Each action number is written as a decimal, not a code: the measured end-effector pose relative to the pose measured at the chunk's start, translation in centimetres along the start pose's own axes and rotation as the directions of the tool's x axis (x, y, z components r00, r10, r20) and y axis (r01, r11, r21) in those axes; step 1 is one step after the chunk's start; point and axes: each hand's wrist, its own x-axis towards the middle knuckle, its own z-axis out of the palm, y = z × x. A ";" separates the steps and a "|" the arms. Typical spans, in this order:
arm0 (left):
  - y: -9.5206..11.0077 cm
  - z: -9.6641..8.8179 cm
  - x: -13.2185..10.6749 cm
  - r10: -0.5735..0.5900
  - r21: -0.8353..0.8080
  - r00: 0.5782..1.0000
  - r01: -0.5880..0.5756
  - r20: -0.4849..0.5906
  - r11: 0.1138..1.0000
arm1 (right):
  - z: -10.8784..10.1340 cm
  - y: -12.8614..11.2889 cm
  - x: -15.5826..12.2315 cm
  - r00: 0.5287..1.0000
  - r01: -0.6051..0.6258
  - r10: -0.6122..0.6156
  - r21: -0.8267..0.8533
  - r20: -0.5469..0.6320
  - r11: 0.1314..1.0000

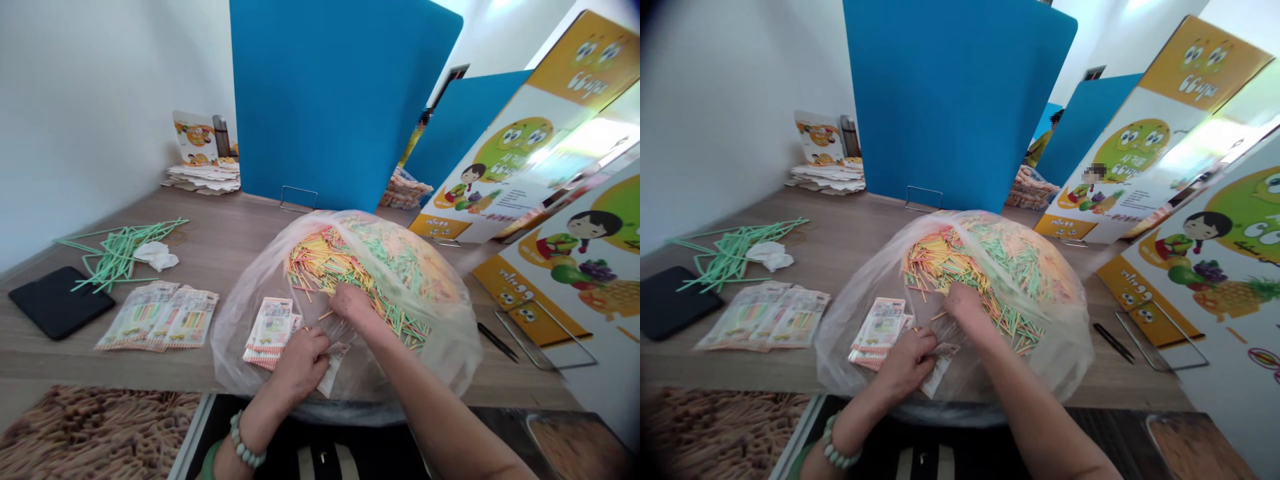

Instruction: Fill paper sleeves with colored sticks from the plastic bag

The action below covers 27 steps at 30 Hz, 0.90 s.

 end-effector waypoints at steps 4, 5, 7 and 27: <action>0.1 0.0 0.0 -0.009 0.016 1.000 0.009 -0.002 1.000 | -0.4 2.5 -0.5 0.997 0.031 -0.018 0.161 -0.081 0.986; 0.1 0.0 0.0 -0.008 0.017 1.000 0.008 -0.001 1.000 | -0.4 3.2 -0.8 0.993 0.054 -0.031 0.203 -0.115 0.978; 0.2 -0.1 0.0 -0.011 0.015 1.000 0.011 0.002 1.000 | 0.0 4.5 -1.5 0.981 0.117 -0.066 0.282 -0.184 0.952; 5.8 -2.3 -0.2 -0.060 -0.285 0.989 0.018 -0.139 0.958 | 5.2 5.0 -9.5 0.928 0.368 -0.079 0.858 -0.365 0.358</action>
